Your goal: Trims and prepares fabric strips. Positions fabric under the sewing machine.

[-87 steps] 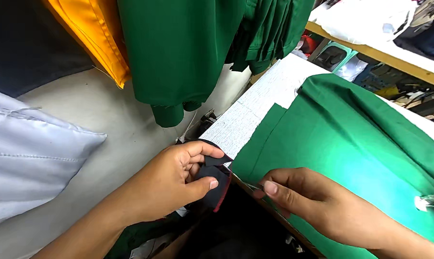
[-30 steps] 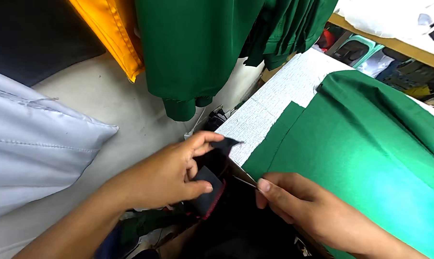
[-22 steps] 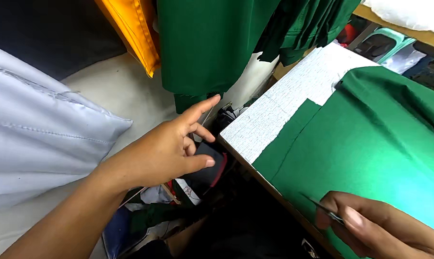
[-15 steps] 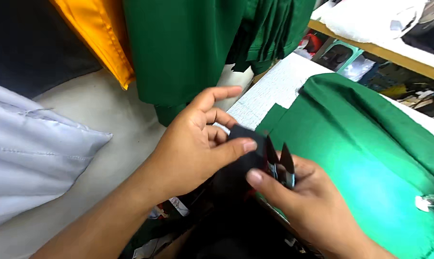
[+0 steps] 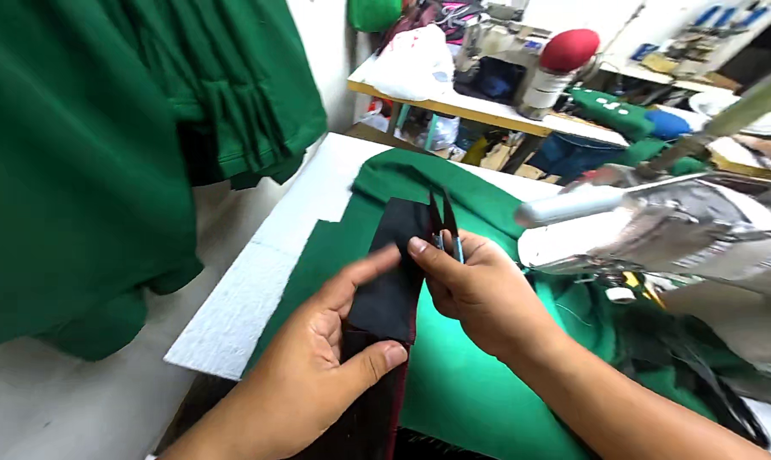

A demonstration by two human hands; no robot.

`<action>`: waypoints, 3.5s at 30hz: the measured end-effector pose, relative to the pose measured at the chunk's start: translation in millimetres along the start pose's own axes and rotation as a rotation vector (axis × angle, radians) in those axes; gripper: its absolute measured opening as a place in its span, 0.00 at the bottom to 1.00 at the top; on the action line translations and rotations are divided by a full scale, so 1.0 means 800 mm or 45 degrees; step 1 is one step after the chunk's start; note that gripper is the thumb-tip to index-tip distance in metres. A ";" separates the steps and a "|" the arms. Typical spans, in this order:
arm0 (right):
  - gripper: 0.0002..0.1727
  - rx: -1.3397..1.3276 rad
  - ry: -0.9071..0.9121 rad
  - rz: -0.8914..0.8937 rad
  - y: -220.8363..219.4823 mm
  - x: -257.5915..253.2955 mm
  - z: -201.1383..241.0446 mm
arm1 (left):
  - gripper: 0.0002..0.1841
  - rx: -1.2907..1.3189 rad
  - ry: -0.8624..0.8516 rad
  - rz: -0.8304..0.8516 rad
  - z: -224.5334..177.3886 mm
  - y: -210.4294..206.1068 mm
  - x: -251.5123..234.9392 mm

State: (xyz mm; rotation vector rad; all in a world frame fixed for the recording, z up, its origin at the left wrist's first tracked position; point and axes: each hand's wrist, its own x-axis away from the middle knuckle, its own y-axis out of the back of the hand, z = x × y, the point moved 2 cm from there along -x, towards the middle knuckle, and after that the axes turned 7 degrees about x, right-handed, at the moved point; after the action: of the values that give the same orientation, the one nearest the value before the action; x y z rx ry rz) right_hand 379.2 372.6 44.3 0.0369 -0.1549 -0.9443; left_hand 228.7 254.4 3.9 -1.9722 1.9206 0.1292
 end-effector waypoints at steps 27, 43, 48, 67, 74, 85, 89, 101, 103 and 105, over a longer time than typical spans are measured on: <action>0.20 0.290 -0.081 0.513 0.117 0.092 -0.088 | 0.32 -0.072 0.446 0.410 0.031 -0.041 -0.029; 0.21 0.331 -0.012 0.428 0.113 0.097 -0.101 | 0.24 -0.122 0.360 0.464 0.033 -0.037 -0.028; 0.18 0.400 -0.042 0.459 0.121 0.103 -0.098 | 0.23 -0.251 0.383 0.400 0.033 -0.030 -0.026; 0.21 0.437 -0.085 0.552 0.114 0.093 -0.089 | 0.28 -0.091 0.473 0.539 0.039 -0.034 -0.024; 0.22 0.329 -0.092 0.607 0.106 0.089 -0.089 | 0.28 -0.032 0.504 0.583 0.045 -0.041 -0.026; 0.20 -0.036 -0.272 0.713 0.098 0.089 -0.087 | 0.10 -0.181 0.371 0.474 0.059 -0.037 -0.023; 0.21 -0.066 -0.223 0.636 0.095 0.088 -0.090 | 0.10 -0.325 0.385 0.493 0.063 -0.033 -0.021; 0.23 1.054 0.267 0.168 0.126 0.121 -0.081 | 0.26 -0.184 0.207 -0.220 0.009 -0.008 -0.058; 0.25 1.309 0.310 0.042 0.123 0.123 -0.077 | 0.27 -0.281 0.190 -0.218 0.004 -0.008 -0.061; 0.26 1.458 0.344 -0.022 0.118 0.120 -0.074 | 0.28 -0.324 0.175 -0.220 0.001 -0.010 -0.062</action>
State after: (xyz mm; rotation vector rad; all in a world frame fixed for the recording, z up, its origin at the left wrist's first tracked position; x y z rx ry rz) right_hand 519.4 347.9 6.4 1.2146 -0.4264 -0.7531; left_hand 233.4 301.6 20.7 -2.3607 1.8834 0.2048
